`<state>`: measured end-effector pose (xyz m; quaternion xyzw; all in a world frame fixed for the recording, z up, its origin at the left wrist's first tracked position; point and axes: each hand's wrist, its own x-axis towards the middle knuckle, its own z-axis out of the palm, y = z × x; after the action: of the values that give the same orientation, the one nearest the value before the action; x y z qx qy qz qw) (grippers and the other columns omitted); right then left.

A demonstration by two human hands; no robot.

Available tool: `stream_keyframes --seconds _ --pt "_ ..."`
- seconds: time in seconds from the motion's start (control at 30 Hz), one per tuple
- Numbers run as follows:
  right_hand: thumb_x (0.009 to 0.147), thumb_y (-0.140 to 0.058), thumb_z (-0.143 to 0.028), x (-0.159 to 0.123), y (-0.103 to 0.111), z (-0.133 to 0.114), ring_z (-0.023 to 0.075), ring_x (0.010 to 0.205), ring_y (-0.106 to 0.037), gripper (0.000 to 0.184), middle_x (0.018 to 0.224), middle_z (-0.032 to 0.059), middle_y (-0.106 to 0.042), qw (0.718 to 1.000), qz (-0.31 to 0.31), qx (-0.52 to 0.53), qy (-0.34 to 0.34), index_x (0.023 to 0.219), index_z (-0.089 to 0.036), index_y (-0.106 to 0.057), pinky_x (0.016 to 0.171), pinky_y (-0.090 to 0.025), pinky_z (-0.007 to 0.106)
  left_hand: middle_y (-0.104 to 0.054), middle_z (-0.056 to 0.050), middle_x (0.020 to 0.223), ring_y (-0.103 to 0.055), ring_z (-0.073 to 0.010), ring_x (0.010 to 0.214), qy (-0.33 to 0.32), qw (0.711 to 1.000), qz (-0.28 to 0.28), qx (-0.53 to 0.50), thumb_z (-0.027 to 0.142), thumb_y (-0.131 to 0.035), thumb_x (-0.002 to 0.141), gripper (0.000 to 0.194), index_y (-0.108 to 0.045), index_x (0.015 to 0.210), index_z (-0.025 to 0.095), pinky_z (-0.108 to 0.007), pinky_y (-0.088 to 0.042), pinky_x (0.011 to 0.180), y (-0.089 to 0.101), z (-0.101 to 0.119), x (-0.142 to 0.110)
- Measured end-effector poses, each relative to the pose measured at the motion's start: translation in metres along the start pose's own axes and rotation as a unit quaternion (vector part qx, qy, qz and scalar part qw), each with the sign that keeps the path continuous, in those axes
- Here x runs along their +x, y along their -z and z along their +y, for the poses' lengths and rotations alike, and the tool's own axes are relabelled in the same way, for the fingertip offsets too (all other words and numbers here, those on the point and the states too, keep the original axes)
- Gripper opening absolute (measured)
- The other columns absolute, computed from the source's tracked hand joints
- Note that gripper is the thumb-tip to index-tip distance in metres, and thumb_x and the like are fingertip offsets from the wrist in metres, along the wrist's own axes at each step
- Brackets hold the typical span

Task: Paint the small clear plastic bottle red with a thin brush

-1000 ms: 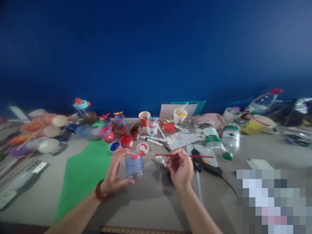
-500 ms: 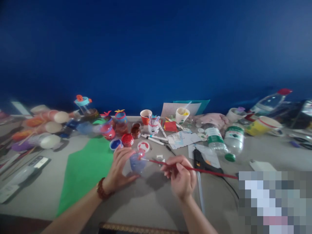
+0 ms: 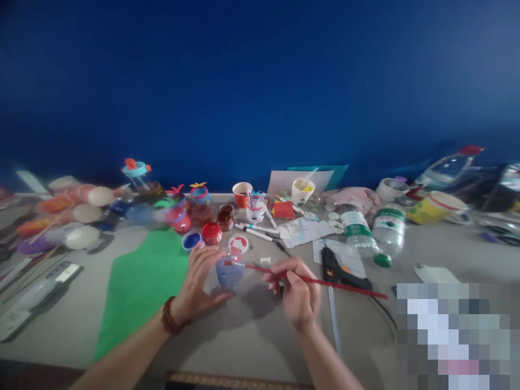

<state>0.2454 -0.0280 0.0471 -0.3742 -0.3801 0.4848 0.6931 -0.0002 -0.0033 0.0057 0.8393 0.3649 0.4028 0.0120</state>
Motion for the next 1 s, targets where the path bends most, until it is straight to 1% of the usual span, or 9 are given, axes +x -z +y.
stream_keyframes --seconds 0.1,0.23,0.3,0.43,0.5,0.57,0.77,0.83,1.0 --pt "0.076 -0.066 -0.029 0.002 0.0044 -0.0004 0.0163 0.043 -0.065 0.017 0.058 0.0086 -0.075 1.0 0.01 -0.003 0.005 0.069 -0.02 -0.077 0.04 -0.048 0.02 -0.068 -0.017 0.13 -0.059 -0.0352 0.128 0.005 1.0 0.0 -0.001 0.057 -0.072 0.087 0.075 -0.047 0.146 0.018 -0.059 -0.032 0.119 0.0007 -0.0005 -0.0001" --pt "0.074 -0.065 -0.03 0.0051 0.0081 -0.0016 0.0164 0.041 -0.064 0.018 0.055 0.0084 -0.074 0.999 0.042 -0.004 0.026 0.065 -0.019 -0.075 0.037 -0.046 0.02 -0.068 -0.017 0.13 -0.06 -0.0352 0.126 0.014 1.0 -0.001 -0.001 0.058 -0.074 0.085 0.076 -0.048 0.145 0.018 -0.06 -0.032 0.12 0.001 -0.0012 0.0001" --pt "0.074 -0.065 -0.031 0.0051 0.0075 -0.0017 0.0171 0.04 -0.063 0.018 0.054 0.0079 -0.073 0.999 0.042 0.0 0.03 0.065 -0.019 -0.075 0.036 -0.045 0.021 -0.068 -0.016 0.13 -0.06 -0.0353 0.127 0.015 1.0 0.0 -0.002 0.058 -0.073 0.085 0.076 -0.048 0.145 0.019 -0.06 -0.032 0.12 0.001 -0.0014 0.0002" --pt "0.074 -0.067 -0.032 0.0024 0.0023 -0.0009 0.0185 0.041 -0.064 0.017 0.057 0.0083 -0.074 1.0 0.011 -0.001 -0.009 0.067 -0.02 -0.076 0.038 -0.047 0.024 -0.068 -0.017 0.131 -0.06 -0.0359 0.128 0.009 1.0 -0.002 -0.001 0.058 -0.073 0.086 0.077 -0.046 0.147 0.02 -0.06 -0.033 0.119 0.0007 -0.0015 -0.0005" --pt "0.074 -0.067 -0.032 0.0017 -0.0003 -0.0007 0.0186 0.042 -0.064 0.016 0.058 0.0086 -0.075 1.0 0.007 -0.005 -0.024 0.067 -0.02 -0.076 0.039 -0.048 0.025 -0.068 -0.017 0.13 -0.061 -0.0361 0.127 0.011 1.0 -0.004 0.0 0.058 -0.072 0.086 0.076 -0.045 0.147 0.02 -0.062 -0.033 0.119 0.0006 -0.0015 -0.001" --pt "0.073 -0.066 -0.032 0.0024 -0.0014 -0.001 0.0184 0.042 -0.064 0.017 0.056 0.0086 -0.074 0.999 0.021 -0.008 -0.023 0.066 -0.02 -0.075 0.039 -0.047 0.024 -0.068 -0.017 0.129 -0.061 -0.036 0.127 0.012 1.0 -0.002 -0.001 0.06 -0.071 0.087 0.075 -0.046 0.146 0.02 -0.062 -0.033 0.119 0.0008 -0.0014 -0.0012" --pt "0.07 -0.065 -0.032 0.0074 0.002 -0.0028 0.0166 0.037 -0.062 0.017 0.051 0.0073 -0.071 0.997 0.077 0.003 0.015 0.061 -0.019 -0.072 0.034 -0.043 0.02 -0.068 -0.016 0.13 -0.061 -0.035 0.127 0.02 1.0 -0.002 -0.011 0.06 -0.072 0.087 0.074 -0.048 0.144 0.019 -0.061 -0.034 0.118 0.0021 -0.0012 0.0001" --pt "0.07 -0.065 -0.032 0.0072 0.0021 -0.0026 0.0171 0.037 -0.062 0.017 0.051 0.0069 -0.071 0.997 0.073 0.006 0.013 0.061 -0.019 -0.071 0.034 -0.043 0.021 -0.068 -0.016 0.131 -0.061 -0.035 0.127 0.019 1.0 -0.001 -0.013 0.06 -0.071 0.087 0.074 -0.047 0.145 0.02 -0.061 -0.034 0.118 0.0025 -0.001 0.0005" --pt "0.072 -0.064 -0.033 0.006 0.0003 0.0004 0.0181 0.038 -0.061 0.018 0.053 0.0079 -0.072 0.999 0.041 -0.007 -0.019 0.064 -0.019 -0.072 0.036 -0.044 0.024 -0.068 -0.016 0.129 -0.061 -0.0347 0.127 0.013 1.0 0.001 -0.017 0.061 -0.07 0.088 0.073 -0.048 0.144 0.02 -0.061 -0.034 0.118 0.0033 -0.0009 0.0004"
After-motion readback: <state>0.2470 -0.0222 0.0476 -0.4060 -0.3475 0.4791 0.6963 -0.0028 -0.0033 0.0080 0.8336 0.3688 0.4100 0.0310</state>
